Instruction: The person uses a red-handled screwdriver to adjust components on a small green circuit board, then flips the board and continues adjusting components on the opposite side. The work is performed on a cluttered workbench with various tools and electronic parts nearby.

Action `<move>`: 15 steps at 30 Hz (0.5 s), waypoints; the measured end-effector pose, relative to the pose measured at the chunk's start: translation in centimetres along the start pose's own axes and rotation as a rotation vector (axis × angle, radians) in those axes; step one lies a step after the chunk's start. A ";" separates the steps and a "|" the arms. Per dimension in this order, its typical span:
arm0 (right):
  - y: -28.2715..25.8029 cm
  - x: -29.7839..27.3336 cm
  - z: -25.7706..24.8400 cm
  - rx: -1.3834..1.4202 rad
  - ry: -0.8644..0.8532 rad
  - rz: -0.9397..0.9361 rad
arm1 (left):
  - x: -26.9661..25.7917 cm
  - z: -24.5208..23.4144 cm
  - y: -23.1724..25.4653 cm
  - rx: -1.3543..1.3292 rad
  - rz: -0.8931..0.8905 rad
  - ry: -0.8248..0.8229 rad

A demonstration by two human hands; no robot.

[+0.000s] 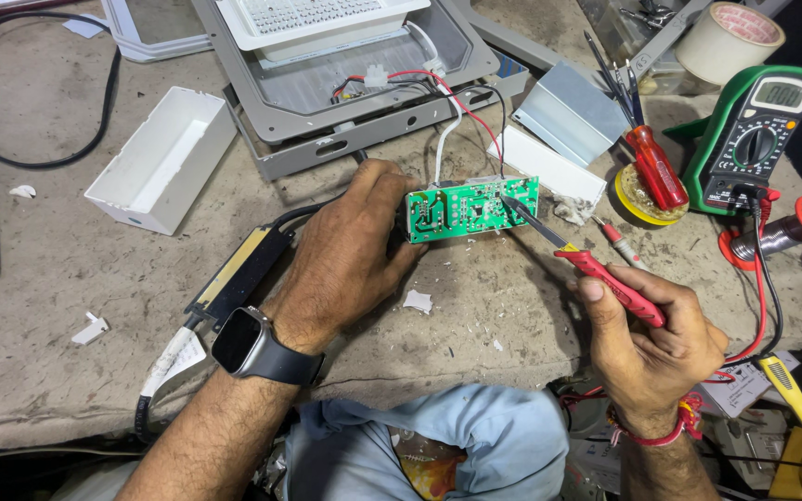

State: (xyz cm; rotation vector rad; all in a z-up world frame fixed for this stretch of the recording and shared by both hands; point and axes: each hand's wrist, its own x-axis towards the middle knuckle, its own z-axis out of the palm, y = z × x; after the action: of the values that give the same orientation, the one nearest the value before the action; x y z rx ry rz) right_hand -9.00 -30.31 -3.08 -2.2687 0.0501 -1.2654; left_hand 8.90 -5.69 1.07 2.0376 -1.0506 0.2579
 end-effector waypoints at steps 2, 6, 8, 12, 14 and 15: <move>0.1 -0.1 0.0 0.003 0.008 0.008 | 0.0 0.0 0.0 0.009 0.004 0.002; 0.2 -0.2 -0.1 -0.031 0.026 0.004 | 0.0 0.0 0.0 -0.003 0.009 0.001; 0.2 -0.2 -0.1 -0.030 0.027 -0.011 | -0.1 0.0 0.0 -0.003 0.006 0.004; 0.4 -0.3 -0.1 -0.049 0.025 -0.008 | 0.0 0.1 -0.1 0.001 0.000 0.004; 0.4 -0.2 -0.2 -0.073 0.021 0.023 | -0.1 0.1 -0.1 -0.003 0.011 0.009; 0.4 -0.3 -0.1 -0.067 0.021 0.029 | -0.1 0.1 -0.1 -0.004 0.017 0.012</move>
State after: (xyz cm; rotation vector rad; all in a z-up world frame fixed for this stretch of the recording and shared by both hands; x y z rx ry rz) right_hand -9.15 -30.61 -3.40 -2.3030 0.1342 -1.2900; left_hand 8.89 -5.67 0.93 2.0225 -1.0602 0.2764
